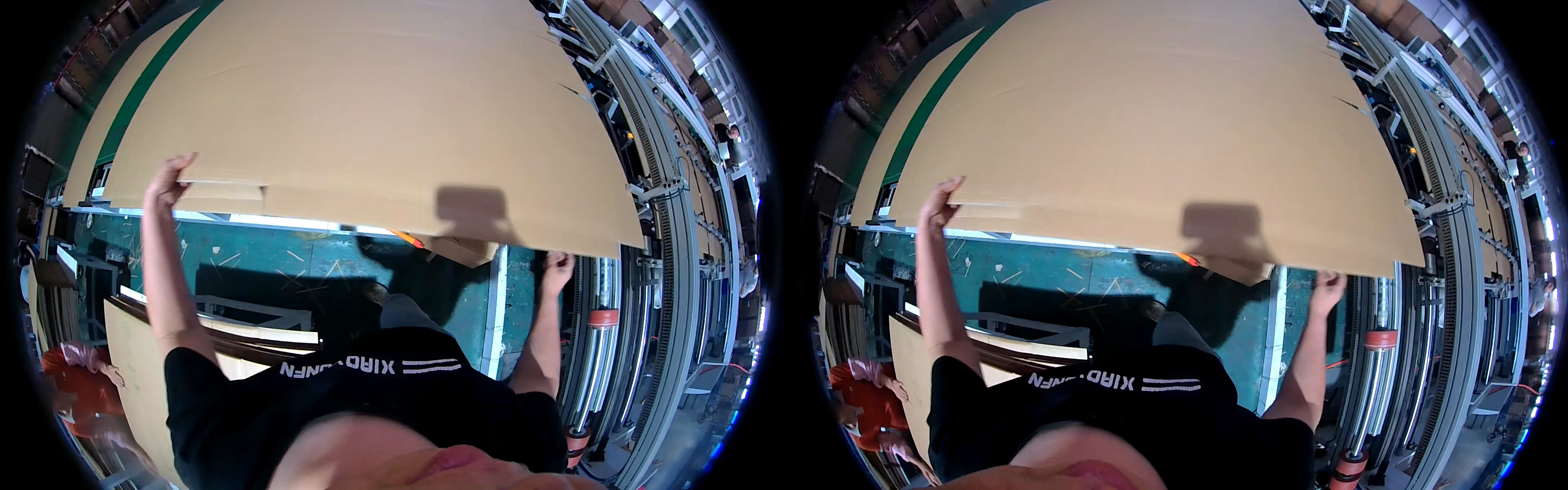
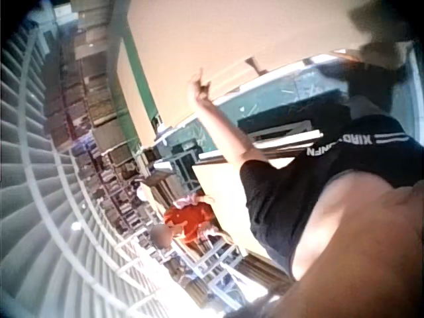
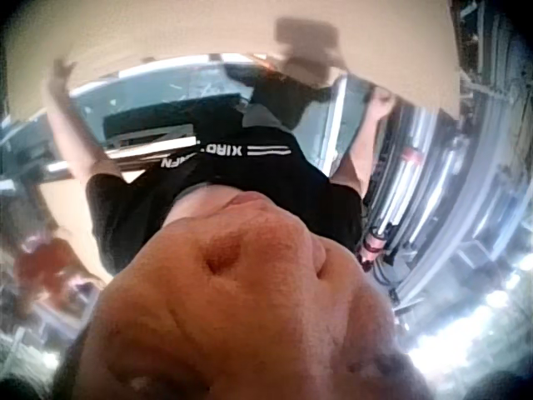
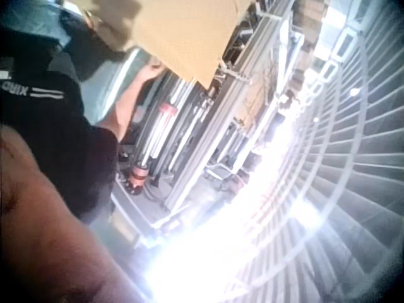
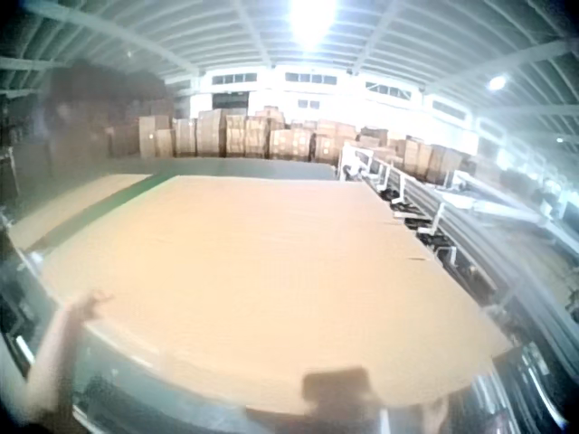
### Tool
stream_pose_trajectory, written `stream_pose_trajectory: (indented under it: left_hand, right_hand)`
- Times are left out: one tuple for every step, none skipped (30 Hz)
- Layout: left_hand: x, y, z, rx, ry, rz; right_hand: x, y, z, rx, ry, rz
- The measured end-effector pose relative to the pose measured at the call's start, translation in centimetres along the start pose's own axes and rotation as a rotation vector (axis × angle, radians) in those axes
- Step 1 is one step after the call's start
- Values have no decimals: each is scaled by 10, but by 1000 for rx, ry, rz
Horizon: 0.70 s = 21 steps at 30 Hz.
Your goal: The person assembles flat cardboard sheets into boxes by folding the flaps and tucking the tabs into slots. They work on a green conveyor belt, repeatedly folding the sides and securing the structure by hand.
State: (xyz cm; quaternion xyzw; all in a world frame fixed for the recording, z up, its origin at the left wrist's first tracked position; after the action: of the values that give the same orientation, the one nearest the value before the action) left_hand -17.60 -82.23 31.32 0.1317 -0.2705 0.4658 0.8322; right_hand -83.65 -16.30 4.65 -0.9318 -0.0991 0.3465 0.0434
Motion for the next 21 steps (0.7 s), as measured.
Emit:
stream_pose_trajectory:
  left_hand:
    - [27, -28, -1, 51, 76, 135]
    - [40, -65, -1, 135, 128, 191]
    - [73, -100, 5, 149, 139, 298]
    - [97, -128, 9, 124, 149, 323]
    - [125, -147, 5, 242, 244, 322]
    - [148, -191, 3, 148, 226, 317]
    - [166, -234, -3, 336, 258, 523]
    - [177, -270, 2, 319, 233, 523]
    - [182, -290, 2, 281, 190, 516]
    - [190, -315, -3, 245, 154, 514]
    - [246, -383, 2, 225, 140, 411]
    - [304, -427, 13, 191, 124, 299]
    - [199, -365, -21, 373, 212, 671]
    - [305, -436, -1, 529, 495, 486]
    - [326, -444, 1, 600, 669, 534]
    - [351, -446, 6, 662, 854, 577]
    - [312, -420, -4, 756, 920, 598]
    - [225, -347, -11, 853, 914, 551]
    - [178, -276, -2, 894, 909, 517]
    - [170, -219, 4, 887, 893, 516]
    - [161, -187, 7, 824, 877, 513]
  right_hand:
    - [-25, 0, -7, 288, -175, 41]
    - [-56, -18, -1, 655, -278, -182]
    - [-74, -21, -5, 669, -274, -152]
    - [-86, -31, -12, 611, -249, -94]
    - [-98, -36, -24, 489, -217, -42]
    - [-105, -42, -38, 359, -182, 10]
    - [-116, -43, -56, 227, -173, 44]
    - [-126, -55, -73, 109, -175, 77]
    - [-139, -66, -91, 12, -195, 80]
    - [-154, -71, -115, -112, -227, 56]
    - [-165, -51, -122, -323, -233, 19]
    - [-179, -31, -131, -556, -244, -32]
    - [-212, -71, -186, -633, -308, -148]
    - [-226, -31, -181, -896, -297, -244]
    - [-243, -13, -198, -970, -328, -348]
    - [-259, 5, -218, -614, -497, -361]
    - [-280, 10, -256, -194, -664, -353]
    - [-294, 8, -299, 274, -812, -342]
    - [-298, 26, -336, 72, -698, -352]
    - [-301, 70, -368, -181, -584, -362]
    - [-311, 107, -386, -269, -675, -312]
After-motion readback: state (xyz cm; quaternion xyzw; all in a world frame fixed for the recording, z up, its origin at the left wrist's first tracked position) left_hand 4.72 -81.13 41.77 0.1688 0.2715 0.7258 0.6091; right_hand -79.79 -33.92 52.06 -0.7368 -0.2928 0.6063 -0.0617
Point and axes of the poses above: each hand's wrist, its own x-axis away from the middle knuckle, its own y-axis out of the palm, z = x × y, the point moved 1 cm from there along -x, towards the middle knuckle, and after that the axes turned 15 degrees about -y, right-handed, at the moved point
